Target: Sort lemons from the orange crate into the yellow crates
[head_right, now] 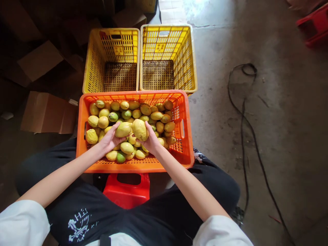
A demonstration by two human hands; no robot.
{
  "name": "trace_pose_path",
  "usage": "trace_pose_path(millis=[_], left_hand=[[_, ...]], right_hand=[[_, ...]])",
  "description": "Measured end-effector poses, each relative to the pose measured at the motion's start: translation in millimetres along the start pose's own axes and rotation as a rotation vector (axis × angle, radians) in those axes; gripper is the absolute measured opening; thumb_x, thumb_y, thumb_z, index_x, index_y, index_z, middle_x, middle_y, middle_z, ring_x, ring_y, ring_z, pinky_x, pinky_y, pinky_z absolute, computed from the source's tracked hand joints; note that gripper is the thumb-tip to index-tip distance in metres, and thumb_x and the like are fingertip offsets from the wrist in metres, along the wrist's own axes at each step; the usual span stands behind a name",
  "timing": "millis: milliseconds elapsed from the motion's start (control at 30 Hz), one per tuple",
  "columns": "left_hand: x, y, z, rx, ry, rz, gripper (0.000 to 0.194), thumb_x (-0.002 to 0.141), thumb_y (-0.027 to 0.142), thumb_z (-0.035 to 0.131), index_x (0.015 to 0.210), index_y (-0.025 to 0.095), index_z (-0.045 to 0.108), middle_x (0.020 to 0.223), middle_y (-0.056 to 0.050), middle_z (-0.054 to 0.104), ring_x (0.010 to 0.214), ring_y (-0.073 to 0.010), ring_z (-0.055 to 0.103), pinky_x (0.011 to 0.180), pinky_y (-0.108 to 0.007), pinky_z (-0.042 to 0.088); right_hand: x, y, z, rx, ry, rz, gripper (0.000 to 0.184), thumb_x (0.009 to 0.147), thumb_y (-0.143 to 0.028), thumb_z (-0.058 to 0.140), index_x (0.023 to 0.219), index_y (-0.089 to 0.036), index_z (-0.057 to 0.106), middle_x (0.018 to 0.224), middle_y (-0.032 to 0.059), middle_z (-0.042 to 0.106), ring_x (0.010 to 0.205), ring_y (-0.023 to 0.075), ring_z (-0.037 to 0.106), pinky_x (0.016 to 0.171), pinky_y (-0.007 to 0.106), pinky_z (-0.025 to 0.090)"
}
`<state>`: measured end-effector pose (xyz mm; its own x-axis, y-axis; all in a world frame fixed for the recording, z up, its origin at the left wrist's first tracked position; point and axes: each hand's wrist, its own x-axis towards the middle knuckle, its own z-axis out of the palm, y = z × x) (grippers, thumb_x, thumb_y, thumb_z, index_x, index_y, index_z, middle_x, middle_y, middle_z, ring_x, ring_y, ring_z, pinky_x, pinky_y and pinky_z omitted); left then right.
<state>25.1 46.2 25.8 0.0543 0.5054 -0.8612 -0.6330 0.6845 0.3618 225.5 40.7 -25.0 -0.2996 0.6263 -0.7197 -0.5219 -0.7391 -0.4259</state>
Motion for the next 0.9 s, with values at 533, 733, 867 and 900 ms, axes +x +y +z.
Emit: trace_pose_path(millis=[533, 733, 867, 900], left_hand=[[-6, 14, 3.4, -0.133, 0.031, -0.049, 0.038, 0.116, 0.038, 0.049, 0.122, 0.014, 0.077, 0.072, -0.005, 0.070, 0.055, -0.0184, 0.065, 0.047, -0.025, 0.056], [-4, 11, -0.1, -0.110, 0.004, -0.079, 0.039, 0.107, 0.032, 0.055, 0.130, 0.013, 0.080, 0.083, -0.010, 0.079, 0.062, -0.0230, 0.073, 0.054, -0.030, 0.062], [-7, 11, 3.7, -0.099, 0.036, -0.080, 0.040, 0.109, 0.032, 0.052, 0.130, 0.011, 0.080, 0.082, -0.011, 0.080, 0.060, -0.0227, 0.072, 0.053, -0.029, 0.060], [-8, 12, 5.1, -0.098, 0.040, -0.081, 0.040, 0.110, 0.032, 0.051, 0.128, 0.011, 0.080, 0.081, -0.011, 0.079, 0.059, -0.0223, 0.071, 0.052, -0.029, 0.060]], right_hand=[[-5, 1, 5, -0.008, -0.066, -0.165, 0.066, 0.067, -0.045, 0.105, 0.124, -0.035, 0.073, 0.116, -0.0007, 0.086, 0.119, 0.0282, 0.082, 0.079, 0.030, 0.067], [-13, -7, 9, 0.074, -0.030, -0.125, 0.045, 0.077, -0.046, 0.097, 0.111, -0.032, 0.072, 0.098, -0.0021, 0.082, 0.091, 0.0220, 0.081, 0.075, 0.031, 0.067], [-10, -7, 8, 0.103, 0.018, -0.123, 0.051, 0.071, -0.040, 0.103, 0.108, -0.033, 0.068, 0.092, -0.0051, 0.080, 0.090, 0.0236, 0.084, 0.081, 0.036, 0.072], [-10, -6, 7, 0.098, 0.027, -0.110, 0.050, 0.072, -0.041, 0.103, 0.106, -0.032, 0.068, 0.091, -0.0047, 0.079, 0.092, 0.0255, 0.085, 0.082, 0.038, 0.073]])
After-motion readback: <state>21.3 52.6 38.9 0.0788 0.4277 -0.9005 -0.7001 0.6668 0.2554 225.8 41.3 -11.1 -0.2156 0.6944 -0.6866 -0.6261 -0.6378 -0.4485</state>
